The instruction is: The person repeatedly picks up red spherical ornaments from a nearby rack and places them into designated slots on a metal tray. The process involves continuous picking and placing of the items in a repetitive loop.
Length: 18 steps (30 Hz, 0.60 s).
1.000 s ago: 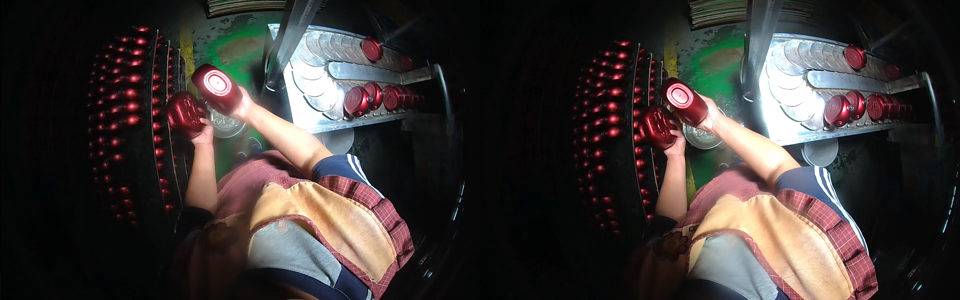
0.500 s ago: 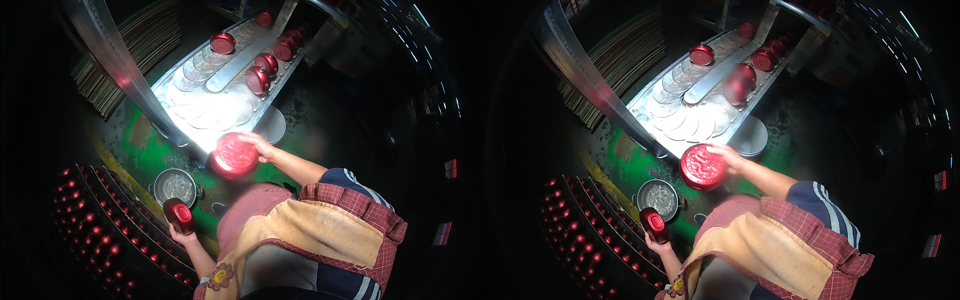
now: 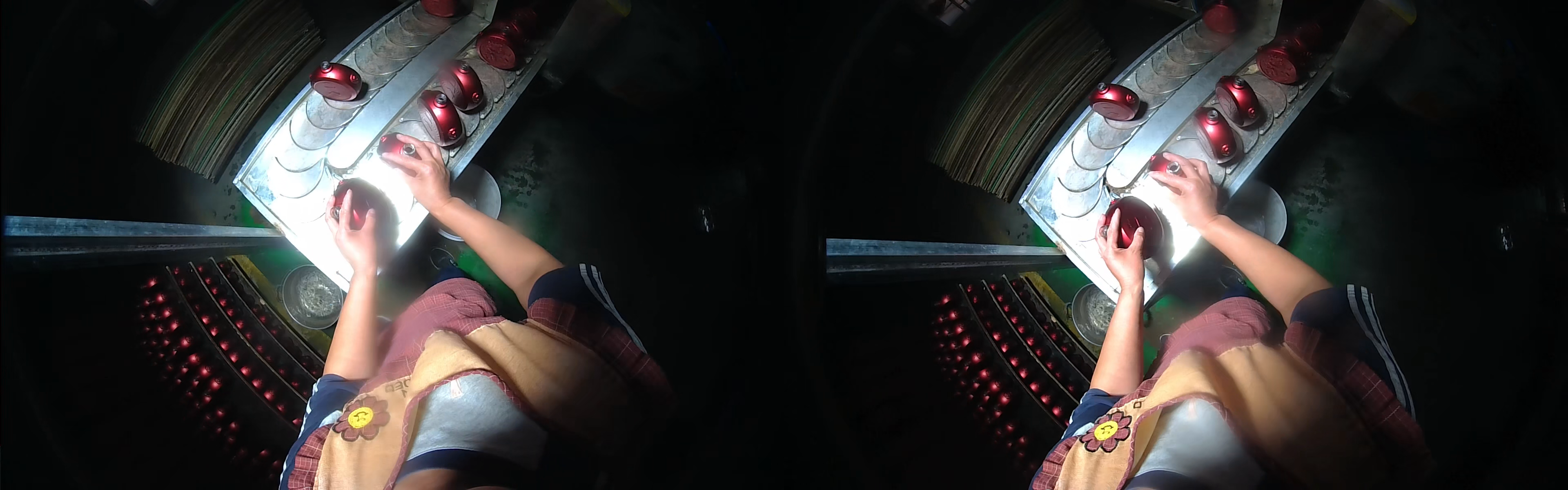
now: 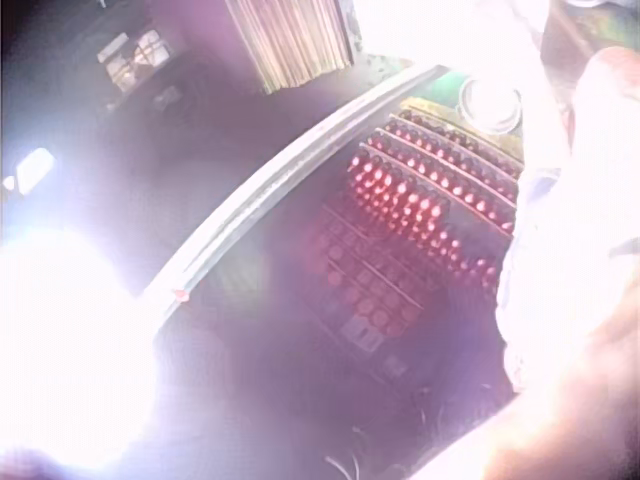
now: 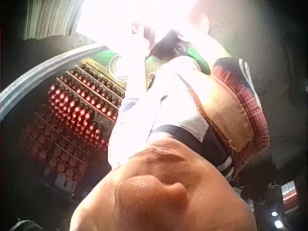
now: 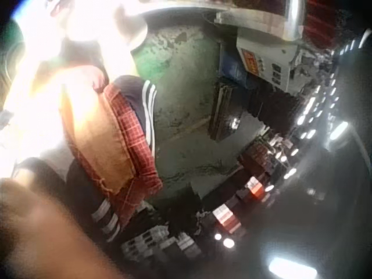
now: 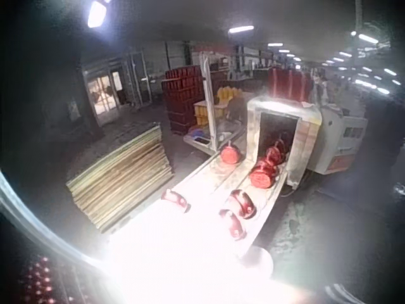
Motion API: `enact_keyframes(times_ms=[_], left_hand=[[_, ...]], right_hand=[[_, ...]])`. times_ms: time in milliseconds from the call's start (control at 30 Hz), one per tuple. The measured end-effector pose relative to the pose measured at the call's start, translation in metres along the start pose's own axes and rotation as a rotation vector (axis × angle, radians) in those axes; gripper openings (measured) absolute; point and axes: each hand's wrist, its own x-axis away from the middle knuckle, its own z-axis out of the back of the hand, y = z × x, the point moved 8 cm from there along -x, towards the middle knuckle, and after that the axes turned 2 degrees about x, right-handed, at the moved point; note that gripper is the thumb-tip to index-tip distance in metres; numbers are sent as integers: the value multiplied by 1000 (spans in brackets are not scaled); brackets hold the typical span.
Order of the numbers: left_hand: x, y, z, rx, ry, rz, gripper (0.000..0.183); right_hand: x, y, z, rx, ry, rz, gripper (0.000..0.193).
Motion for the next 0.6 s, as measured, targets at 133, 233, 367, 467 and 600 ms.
enact_keyframes(times_ms=[133, 233, 367, 467, 600], left_hand=[[-7, 10, -59, -201, -47, 53, 65], [-5, 53, -79, -362, -44, -398, 48], [-29, 53, -103, -261, -273, -198, 36], [-44, 51, -123, -354, -421, -98, 36], [-60, 42, -127, 11, -239, -33, 37]], right_hand=[[-10, 41, -32, 97, -116, -129, 41], [-22, 54, -32, 66, -88, -72, 43], [-39, 81, -26, 89, -172, -150, 45], [-54, 91, -14, 71, -128, -106, 47], [-69, 120, -14, 42, -119, -125, 51]])
